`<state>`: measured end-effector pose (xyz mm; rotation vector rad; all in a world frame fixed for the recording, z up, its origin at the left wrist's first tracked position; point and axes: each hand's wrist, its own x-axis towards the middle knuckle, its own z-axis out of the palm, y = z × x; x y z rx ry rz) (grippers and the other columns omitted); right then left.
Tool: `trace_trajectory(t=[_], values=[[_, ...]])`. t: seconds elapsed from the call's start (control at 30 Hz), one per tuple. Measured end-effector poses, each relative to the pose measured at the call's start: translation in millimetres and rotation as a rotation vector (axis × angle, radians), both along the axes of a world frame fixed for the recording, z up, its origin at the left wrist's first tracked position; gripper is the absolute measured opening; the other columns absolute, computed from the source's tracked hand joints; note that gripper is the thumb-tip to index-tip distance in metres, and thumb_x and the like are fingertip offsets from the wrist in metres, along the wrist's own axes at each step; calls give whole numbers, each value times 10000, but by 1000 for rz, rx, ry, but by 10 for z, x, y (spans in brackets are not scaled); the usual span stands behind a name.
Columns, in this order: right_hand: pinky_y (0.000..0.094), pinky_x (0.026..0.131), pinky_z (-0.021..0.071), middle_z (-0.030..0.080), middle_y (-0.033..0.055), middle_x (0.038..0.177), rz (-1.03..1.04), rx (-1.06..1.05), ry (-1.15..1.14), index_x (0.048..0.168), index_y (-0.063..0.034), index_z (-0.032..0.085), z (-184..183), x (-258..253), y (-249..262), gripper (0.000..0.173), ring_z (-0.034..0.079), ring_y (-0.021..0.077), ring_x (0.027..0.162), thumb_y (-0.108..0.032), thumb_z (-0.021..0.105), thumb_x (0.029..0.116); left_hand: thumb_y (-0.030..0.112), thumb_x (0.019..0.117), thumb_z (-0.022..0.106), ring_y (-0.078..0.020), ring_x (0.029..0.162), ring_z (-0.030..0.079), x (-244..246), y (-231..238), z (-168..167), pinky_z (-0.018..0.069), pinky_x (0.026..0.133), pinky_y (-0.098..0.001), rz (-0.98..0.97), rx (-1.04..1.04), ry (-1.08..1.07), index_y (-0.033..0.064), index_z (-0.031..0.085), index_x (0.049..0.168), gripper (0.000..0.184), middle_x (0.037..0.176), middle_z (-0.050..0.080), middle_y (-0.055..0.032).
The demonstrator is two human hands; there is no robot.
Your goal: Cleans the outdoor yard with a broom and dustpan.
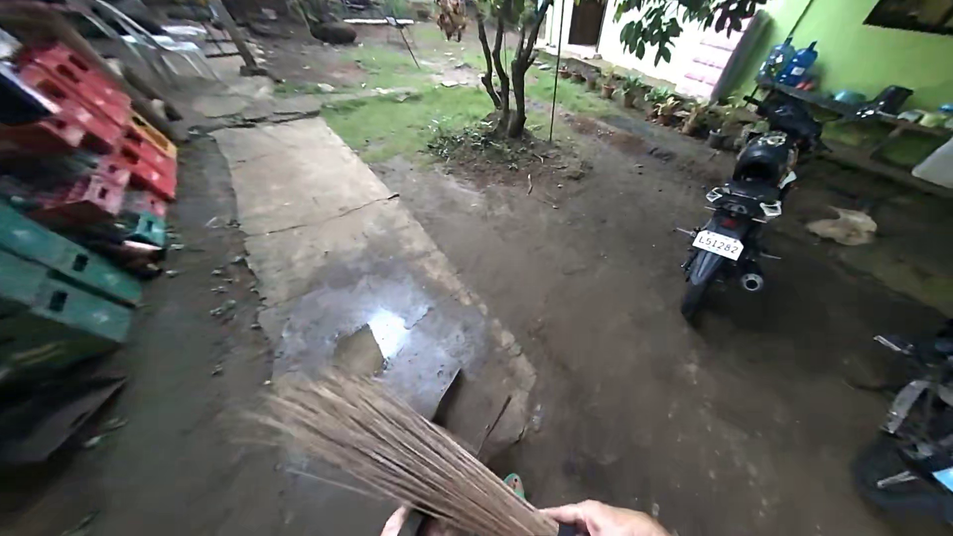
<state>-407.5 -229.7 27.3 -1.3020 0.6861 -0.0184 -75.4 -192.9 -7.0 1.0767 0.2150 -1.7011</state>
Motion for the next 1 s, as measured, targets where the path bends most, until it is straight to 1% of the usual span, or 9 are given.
trace_trajectory(t=[0.13,0.2,0.3,0.4,0.5,0.77,0.83,0.97,1.0], values=[[493,959,530,691,216,1119,45,-124,245,1234,47,649,120,221,-956,487,675,286,1028,-351,714,961,362,1073,221,-236,794,693,-188,-822,-38,587,742,-461,-11,49,97,132,574,1000,428,857,705,-88],[538,1015,503,660,250,1200,-54,-211,372,1188,53,671,164,503,-1339,605,650,351,1120,-499,705,943,358,1082,261,-209,723,674,-348,-1241,45,585,661,-404,-3,109,87,118,574,986,406,818,682,-87],[536,1045,501,581,189,1372,-270,-331,505,1250,-16,663,235,942,-1874,738,606,327,1229,-659,666,888,394,1090,282,-198,709,664,-585,-1844,192,577,622,-384,34,197,90,118,565,1001,405,816,664,-87],[533,1008,519,587,187,1352,-248,-452,607,1235,-10,662,343,1068,-2402,595,627,331,1200,-545,499,1033,381,1077,343,-201,737,659,-755,-2366,258,571,637,-389,86,275,83,125,554,1029,335,845,652,-88],[531,996,520,620,200,1317,-211,-522,658,1202,8,677,258,917,-3016,529,645,345,1180,-414,373,1104,202,998,448,-210,660,636,-891,-2887,269,566,582,-378,120,334,17,113,510,959,115,788,622,-96],[514,1022,498,673,262,1198,-598,-338,659,1167,69,670,-98,-245,-5304,454,653,366,1165,-284,389,1121,135,966,503,-223,668,654,-1516,-4512,220,587,604,-380,234,343,-43,92,523,960,48,798,637,-113],[529,1049,470,654,279,1234,-542,-228,567,1220,74,649,-221,-474,-5703,477,631,377,1189,-314,387,1126,135,960,509,-231,683,656,-1711,-4942,236,585,606,-385,230,365,-40,93,522,961,44,806,635,-118],[565,1007,470,624,258,1282,-58,-1,445,1366,-4,581,-275,-918,-6186,615,620,361,1160,-518,381,1094,147,954,530,-211,628,645,-1780,-5629,164,582,571,-374,277,374,-71,101,532,913,62,747,625,-96],[581,1061,452,622,251,1324,44,43,432,1393,-20,578,-281,-1044,-6287,642,611,363,1220,-552,420,1071,155,969,521,-209,637,643,-1730,-5754,161,582,585,-374,295,358,-81,99,538,906,86,753,628,-94]])
